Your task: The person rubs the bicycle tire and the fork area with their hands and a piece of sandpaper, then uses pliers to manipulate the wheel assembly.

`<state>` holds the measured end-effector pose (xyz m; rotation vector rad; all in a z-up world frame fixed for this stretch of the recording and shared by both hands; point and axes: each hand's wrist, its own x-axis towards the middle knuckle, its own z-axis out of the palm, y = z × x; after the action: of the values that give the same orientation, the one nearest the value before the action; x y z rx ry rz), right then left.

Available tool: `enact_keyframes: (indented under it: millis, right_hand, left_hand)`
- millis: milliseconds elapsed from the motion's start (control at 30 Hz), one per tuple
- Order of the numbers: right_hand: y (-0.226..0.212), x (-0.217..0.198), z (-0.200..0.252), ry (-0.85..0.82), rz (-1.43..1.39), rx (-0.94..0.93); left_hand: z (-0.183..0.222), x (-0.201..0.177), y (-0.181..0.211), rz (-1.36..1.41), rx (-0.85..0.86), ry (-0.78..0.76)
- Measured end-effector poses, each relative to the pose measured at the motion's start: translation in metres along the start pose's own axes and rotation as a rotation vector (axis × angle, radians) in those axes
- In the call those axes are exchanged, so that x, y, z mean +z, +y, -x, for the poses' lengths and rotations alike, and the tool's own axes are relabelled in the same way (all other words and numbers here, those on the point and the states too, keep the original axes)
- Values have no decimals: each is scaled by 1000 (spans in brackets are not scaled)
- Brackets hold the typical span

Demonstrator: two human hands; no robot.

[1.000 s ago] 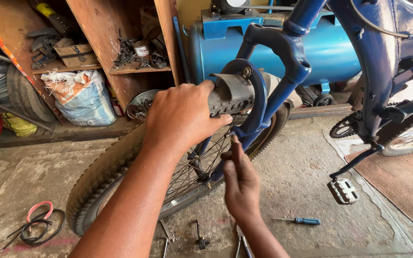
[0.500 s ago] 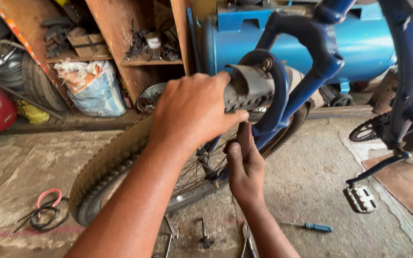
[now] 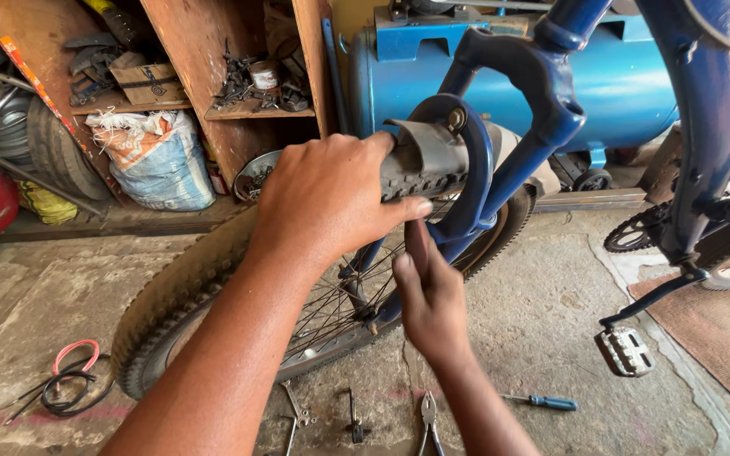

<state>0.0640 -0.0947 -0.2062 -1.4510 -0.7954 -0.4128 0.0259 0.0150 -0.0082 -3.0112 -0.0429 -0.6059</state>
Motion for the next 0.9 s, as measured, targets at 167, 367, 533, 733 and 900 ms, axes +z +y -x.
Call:
enact_keyframes:
  millis: [167,367,533,733,900]
  right_hand:
    - [-6,-3,-5,18,10,253]
    - [-3,-3,4,-5,96,60]
    - [-12,-3,27,157,-632,608]
    - [-33,-5,19,121,-862,900]
    - [-48,-17,-12,84,-786,923]
  left_hand:
    - [1,1,-3,57,-13,19]
    - [3,5,-3,60,-9,68]
    - [1,-2,-1,73,-29,53]
    - [2,0,-4,66,-28,45]
    - [0,1,-3,72,-33,22]
